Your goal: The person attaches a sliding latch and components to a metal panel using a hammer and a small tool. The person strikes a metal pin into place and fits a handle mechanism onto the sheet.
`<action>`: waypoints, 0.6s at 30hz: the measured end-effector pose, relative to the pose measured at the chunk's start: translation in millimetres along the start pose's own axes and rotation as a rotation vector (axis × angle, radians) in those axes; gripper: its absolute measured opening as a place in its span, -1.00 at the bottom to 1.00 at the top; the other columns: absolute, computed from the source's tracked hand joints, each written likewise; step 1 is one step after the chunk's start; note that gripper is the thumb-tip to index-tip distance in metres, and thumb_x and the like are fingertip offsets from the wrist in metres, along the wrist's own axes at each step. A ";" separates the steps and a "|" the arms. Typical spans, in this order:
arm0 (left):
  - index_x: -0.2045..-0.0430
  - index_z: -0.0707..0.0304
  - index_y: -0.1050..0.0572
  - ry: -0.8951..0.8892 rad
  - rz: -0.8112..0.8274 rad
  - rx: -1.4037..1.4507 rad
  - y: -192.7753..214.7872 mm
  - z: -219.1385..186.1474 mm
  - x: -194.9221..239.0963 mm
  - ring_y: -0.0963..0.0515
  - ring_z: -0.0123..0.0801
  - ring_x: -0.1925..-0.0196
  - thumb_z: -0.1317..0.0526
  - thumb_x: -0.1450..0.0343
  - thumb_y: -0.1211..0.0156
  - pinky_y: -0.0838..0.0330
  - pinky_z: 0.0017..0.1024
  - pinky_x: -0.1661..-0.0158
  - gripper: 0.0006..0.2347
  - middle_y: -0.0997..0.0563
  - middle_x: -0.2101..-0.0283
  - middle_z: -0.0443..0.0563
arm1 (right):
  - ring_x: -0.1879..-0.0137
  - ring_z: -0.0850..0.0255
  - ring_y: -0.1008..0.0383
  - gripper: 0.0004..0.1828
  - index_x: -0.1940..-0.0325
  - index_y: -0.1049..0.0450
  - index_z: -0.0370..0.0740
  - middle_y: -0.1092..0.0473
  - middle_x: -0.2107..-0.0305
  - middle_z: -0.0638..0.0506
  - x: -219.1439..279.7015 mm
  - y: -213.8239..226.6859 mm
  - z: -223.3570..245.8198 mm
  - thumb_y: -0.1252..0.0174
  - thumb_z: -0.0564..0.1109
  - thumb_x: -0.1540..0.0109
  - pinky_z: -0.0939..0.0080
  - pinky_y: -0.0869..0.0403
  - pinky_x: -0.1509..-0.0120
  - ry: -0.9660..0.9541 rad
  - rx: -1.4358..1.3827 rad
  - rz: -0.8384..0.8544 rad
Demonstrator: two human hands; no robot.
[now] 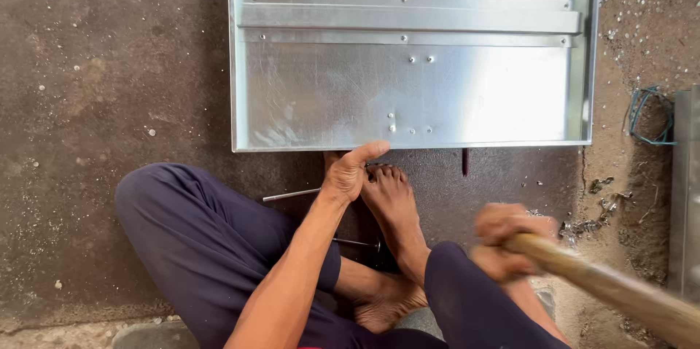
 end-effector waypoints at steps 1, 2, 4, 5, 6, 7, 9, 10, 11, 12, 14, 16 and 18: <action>0.27 0.29 -0.61 -0.025 0.004 -0.021 -4.5 -3.9 1.6 -0.57 -0.24 0.03 0.32 -0.19 -0.51 -0.35 -0.24 -0.17 -0.72 -0.64 0.17 0.00 | 0.54 0.22 -0.28 -0.53 0.17 -0.45 -0.20 -0.32 0.58 -0.02 5.5 -9.1 -13.3 -0.12 0.28 -0.33 0.22 -0.26 0.46 -0.175 0.406 0.106; 0.27 0.27 -0.61 -0.049 0.009 -0.043 -8.0 -6.5 6.2 -0.57 -0.24 0.03 0.30 -0.17 -0.50 -0.35 -0.24 -0.17 -0.71 -0.64 0.18 -0.01 | 0.54 0.14 -0.28 -0.58 0.16 -0.46 -0.25 -0.31 0.61 -0.09 21.6 -12.4 -22.7 -0.07 0.19 -0.39 0.15 -0.26 0.43 -0.351 0.810 0.211; 0.29 0.26 -0.62 -0.034 -0.001 -0.064 -4.0 -12.0 4.3 -0.58 -0.29 0.02 0.25 -0.15 -0.49 -0.34 -0.29 -0.17 -0.71 -0.66 0.19 -0.03 | 0.56 0.06 -0.32 -0.64 0.13 -0.49 -0.27 -0.33 0.67 -0.15 37.0 3.6 -43.6 -0.04 0.10 -0.40 0.08 -0.29 0.45 -0.576 1.174 0.227; 0.30 0.27 -0.64 0.021 -0.016 -0.049 -2.2 -2.0 0.2 -0.58 -0.33 0.01 0.22 -0.15 -0.47 -0.32 -0.33 -0.18 -0.71 -0.67 0.19 -0.04 | 0.58 0.06 -0.35 -0.65 0.10 -0.50 -0.25 -0.36 0.70 -0.15 47.2 22.3 -43.6 -0.06 0.09 -0.35 0.08 -0.32 0.49 -0.634 1.150 0.144; 0.32 0.28 -0.65 0.077 -0.031 -0.034 0.2 8.2 -5.1 -0.58 -0.37 0.00 0.19 -0.15 -0.46 -0.31 -0.38 -0.18 -0.71 -0.67 0.19 -0.05 | 0.60 0.06 -0.39 -0.66 0.08 -0.52 -0.23 -0.39 0.73 -0.16 59.0 45.2 -45.7 -0.07 0.08 -0.30 0.09 -0.35 0.53 -0.691 1.122 0.061; 0.34 0.29 -0.64 0.089 -0.053 -0.032 4.0 17.9 0.1 -0.57 -0.35 0.03 0.17 -0.17 -0.47 -0.31 -0.36 -0.16 -0.72 -0.66 0.21 -0.02 | 0.61 0.08 -0.42 -0.68 0.11 -0.50 -0.22 -0.41 0.71 -0.12 74.4 55.3 -32.8 -0.09 0.08 -0.30 0.09 -0.37 0.53 -0.626 1.152 0.103; 0.37 0.33 -0.63 0.087 -0.102 -0.038 5.9 16.0 2.4 -0.56 -0.31 0.08 0.15 -0.19 -0.50 -0.32 -0.33 -0.13 -0.73 -0.65 0.24 0.04 | 0.64 0.11 -0.48 -0.70 0.18 -0.45 -0.22 -0.44 0.67 -0.04 84.8 67.7 -21.3 -0.12 0.08 -0.31 0.10 -0.40 0.53 -0.473 1.186 0.198; 0.39 0.31 -0.64 0.073 -0.096 -0.029 0.0 4.1 -1.2 -0.56 -0.30 0.08 0.15 -0.18 -0.49 -0.33 -0.33 -0.13 -0.74 -0.65 0.25 0.04 | 0.55 0.06 -0.51 -0.70 0.16 -0.47 -0.21 -0.46 0.61 -0.08 80.7 76.5 -36.2 -0.14 0.09 -0.31 0.06 -0.43 0.43 -0.523 1.304 0.235; 0.40 0.29 -0.65 0.086 -0.088 -0.010 -11.8 3.5 4.3 -0.56 -0.30 0.09 0.15 -0.17 -0.48 -0.34 -0.33 -0.13 -0.74 -0.65 0.25 0.03 | 0.47 0.01 -0.53 -0.69 0.13 -0.48 -0.19 -0.48 0.55 -0.12 81.5 85.9 -35.5 -0.17 0.11 -0.32 0.02 -0.45 0.34 -0.594 1.441 0.264; 0.41 0.27 -0.65 0.098 -0.080 0.009 -26.2 1.1 10.6 -0.57 -0.29 0.10 0.15 -0.15 -0.47 -0.35 -0.33 -0.12 -0.75 -0.66 0.26 0.02 | 0.38 -0.04 -0.55 -0.68 0.11 -0.50 -0.18 -0.50 0.49 -0.16 79.0 90.1 -31.8 -0.20 0.12 -0.32 -0.02 -0.47 0.24 -0.665 1.578 0.292; 0.40 0.30 -0.62 0.121 -0.094 -0.053 -50.2 -22.4 23.5 -0.55 -0.27 0.08 0.17 -0.18 -0.46 -0.34 -0.36 -0.13 -0.76 -0.64 0.25 0.05 | 0.10 -0.15 -0.50 -0.62 -0.02 -0.48 -0.18 -0.48 0.21 -0.24 44.9 29.7 -20.3 -0.21 0.09 -0.24 -0.09 -0.46 0.00 -0.283 1.561 0.339; 0.37 0.33 -0.59 0.110 -0.093 -0.031 -79.9 -51.1 33.8 -0.55 -0.26 0.05 0.20 -0.21 -0.44 -0.40 -0.34 -0.13 -0.76 -0.62 0.23 0.06 | -0.22 -0.17 -0.37 -0.42 -0.19 -0.43 -0.29 -0.40 -0.08 -0.25 -4.6 -18.5 -33.5 -0.23 0.11 -0.21 -0.12 -0.36 -0.31 -0.145 1.373 0.350; 0.35 0.36 -0.56 0.071 -0.076 0.075 -113.6 -78.4 36.5 -0.57 -0.27 0.02 0.21 -0.23 -0.40 -0.52 -0.26 -0.14 -0.76 -0.60 0.19 0.05 | -0.26 -0.26 -0.32 -0.25 -0.31 -0.33 -0.46 -0.36 -0.12 -0.39 -51.3 -66.4 -74.9 -0.31 0.09 -0.20 -0.20 -0.30 -0.29 -0.134 1.136 0.407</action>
Point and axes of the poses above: each hand's wrist, its own x-axis away from the middle knuckle, its own y-axis out of the back of the hand, z = x × y, the point moved 10 cm from there along -x, towards the middle knuckle
